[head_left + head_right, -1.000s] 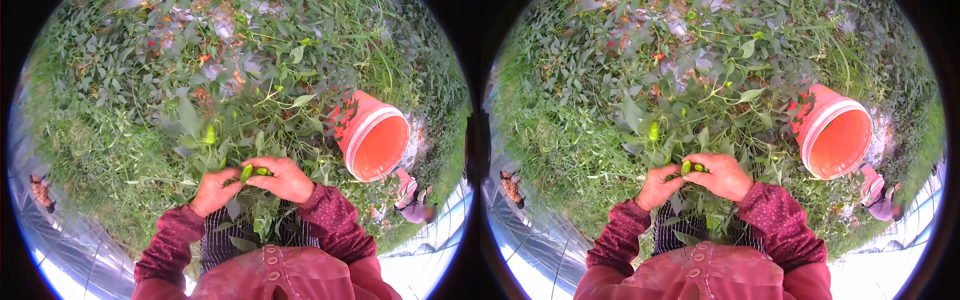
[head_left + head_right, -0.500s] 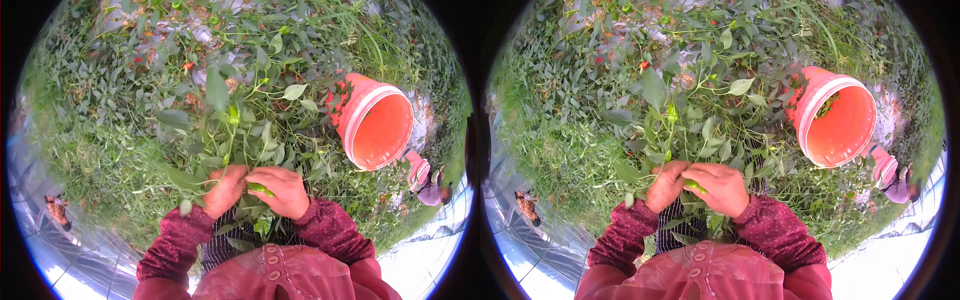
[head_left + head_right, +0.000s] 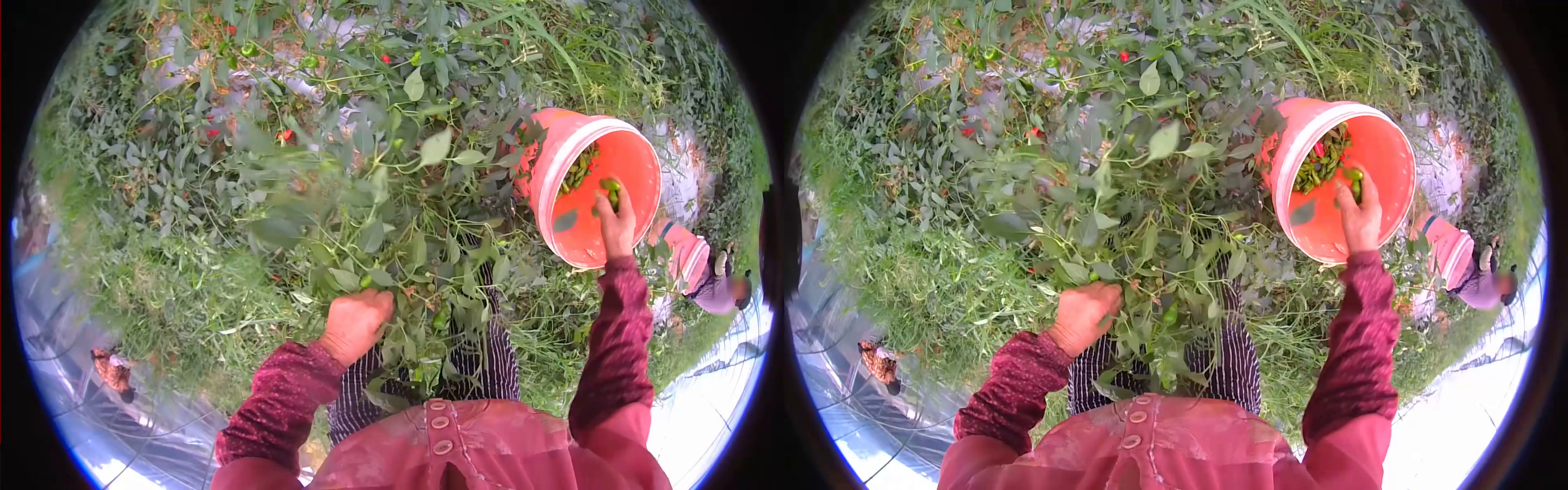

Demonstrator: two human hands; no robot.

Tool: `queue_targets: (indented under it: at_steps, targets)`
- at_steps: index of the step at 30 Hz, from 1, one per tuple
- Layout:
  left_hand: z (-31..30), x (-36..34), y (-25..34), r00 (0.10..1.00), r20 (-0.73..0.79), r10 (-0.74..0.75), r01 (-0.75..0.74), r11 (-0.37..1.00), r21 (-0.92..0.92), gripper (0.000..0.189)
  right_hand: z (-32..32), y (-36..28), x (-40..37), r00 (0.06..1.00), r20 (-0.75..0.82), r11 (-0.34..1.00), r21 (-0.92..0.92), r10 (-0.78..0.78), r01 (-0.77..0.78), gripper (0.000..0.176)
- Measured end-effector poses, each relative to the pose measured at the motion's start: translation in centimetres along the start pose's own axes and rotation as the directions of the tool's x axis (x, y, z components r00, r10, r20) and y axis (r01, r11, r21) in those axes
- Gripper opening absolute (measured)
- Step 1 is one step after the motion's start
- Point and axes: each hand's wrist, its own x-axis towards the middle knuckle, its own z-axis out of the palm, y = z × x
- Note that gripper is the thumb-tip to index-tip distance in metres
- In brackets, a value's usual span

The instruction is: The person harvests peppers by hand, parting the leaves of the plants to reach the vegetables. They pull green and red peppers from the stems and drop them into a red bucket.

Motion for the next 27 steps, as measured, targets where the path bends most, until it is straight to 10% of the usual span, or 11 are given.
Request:
queue_targets:
  at_steps: [1,3,5,7,10,15,18,21,27]
  targets:
    - [0.1,-0.2,0.0,0.999,0.016,0.029,-0.029,1.0,-0.001,0.014,-0.1,0.3,0.3,1.0,0.003,1.0,0.006,-0.002,0.002,0.032]
    - [1.3,-0.8,-0.2,1.0,-0.012,0.017,-0.017,1.0,0.023,0.013,-0.2,0.4,1.6,0.891,-0.067,0.718,-0.621,-0.448,0.314,0.032]
    - [2.5,-1.0,-0.2,0.999,0.018,0.035,-0.036,0.998,0.051,0.009,3.4,-6.7,0.5,0.971,0.019,0.971,0.02,-0.239,0.238,0.027]
    - [3.0,-1.1,0.5,0.998,0.04,0.04,-0.043,0.996,0.074,0.009,8.5,-13.1,-2.8,0.947,0.15,0.935,0.264,-0.284,0.238,0.025]
    - [4.1,-1.3,1.3,0.999,0.038,0.033,-0.036,0.995,0.089,0.008,15.2,-16.5,-3.4,0.804,0.326,0.866,0.24,-0.497,0.438,0.018]
    - [5.1,-1.6,1.7,0.997,0.021,0.08,-0.082,0.992,0.093,0.01,22.4,-18.7,-2.6,0.636,0.759,0.973,-0.012,-0.14,0.229,0.069]
    - [5.0,-1.9,2.0,0.989,0.123,0.085,-0.098,0.99,0.105,0.011,24.6,-16.6,-5.2,0.435,0.814,0.852,0.133,-0.385,0.506,0.066]
    - [5.9,-3.0,1.5,0.987,0.093,0.131,-0.136,0.99,0.044,0.013,22.5,-15.2,-9.0,0.257,0.951,0.788,-0.025,-0.171,0.616,0.05]
    - [6.7,-5.2,1.1,0.952,0.3,0.064,-0.086,0.994,0.062,0.008,19.2,-9.0,-14.4,0.325,0.94,0.85,-0.087,-0.102,0.52,0.039]
